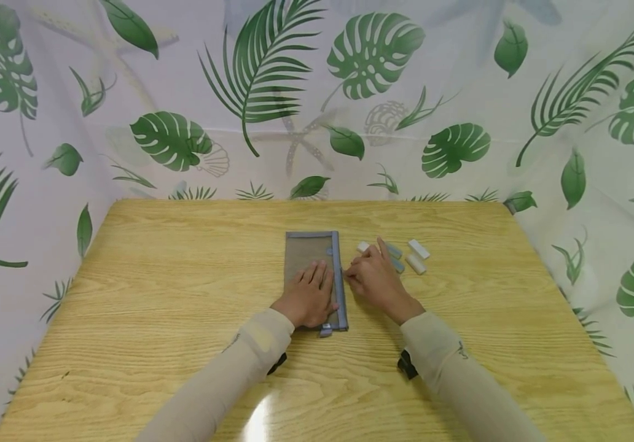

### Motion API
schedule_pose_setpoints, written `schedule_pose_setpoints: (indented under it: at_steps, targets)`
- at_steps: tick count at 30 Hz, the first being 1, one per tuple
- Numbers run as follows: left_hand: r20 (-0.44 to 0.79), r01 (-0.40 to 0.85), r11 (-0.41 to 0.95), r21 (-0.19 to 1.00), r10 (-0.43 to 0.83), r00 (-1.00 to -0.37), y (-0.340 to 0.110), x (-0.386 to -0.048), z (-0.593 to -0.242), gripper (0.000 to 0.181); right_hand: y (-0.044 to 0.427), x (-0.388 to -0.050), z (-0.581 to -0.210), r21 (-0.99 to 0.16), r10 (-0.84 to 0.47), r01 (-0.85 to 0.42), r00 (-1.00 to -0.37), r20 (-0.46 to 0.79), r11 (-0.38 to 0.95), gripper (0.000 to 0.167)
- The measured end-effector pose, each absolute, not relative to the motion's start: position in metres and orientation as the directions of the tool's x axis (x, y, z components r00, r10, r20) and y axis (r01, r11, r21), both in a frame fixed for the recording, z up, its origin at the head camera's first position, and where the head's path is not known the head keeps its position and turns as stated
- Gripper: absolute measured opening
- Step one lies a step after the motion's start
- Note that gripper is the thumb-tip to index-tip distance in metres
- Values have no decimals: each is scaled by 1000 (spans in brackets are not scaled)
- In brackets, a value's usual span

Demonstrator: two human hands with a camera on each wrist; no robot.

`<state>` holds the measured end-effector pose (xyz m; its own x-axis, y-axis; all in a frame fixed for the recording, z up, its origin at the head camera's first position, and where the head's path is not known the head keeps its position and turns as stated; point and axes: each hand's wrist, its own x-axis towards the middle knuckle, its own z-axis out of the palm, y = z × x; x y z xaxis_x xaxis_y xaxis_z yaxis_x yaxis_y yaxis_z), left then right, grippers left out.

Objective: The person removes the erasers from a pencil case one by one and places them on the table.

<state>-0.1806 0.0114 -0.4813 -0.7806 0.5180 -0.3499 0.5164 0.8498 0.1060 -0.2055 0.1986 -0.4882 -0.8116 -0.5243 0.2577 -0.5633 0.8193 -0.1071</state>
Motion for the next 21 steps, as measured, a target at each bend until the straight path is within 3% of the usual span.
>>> schedule_pose_setpoints:
  at_steps: [21]
  targets:
    - [-354, 515, 848, 124, 523, -776, 11, -180, -481, 70, 199, -194, -485, -116, -525, -562, -816, 242, 819, 4]
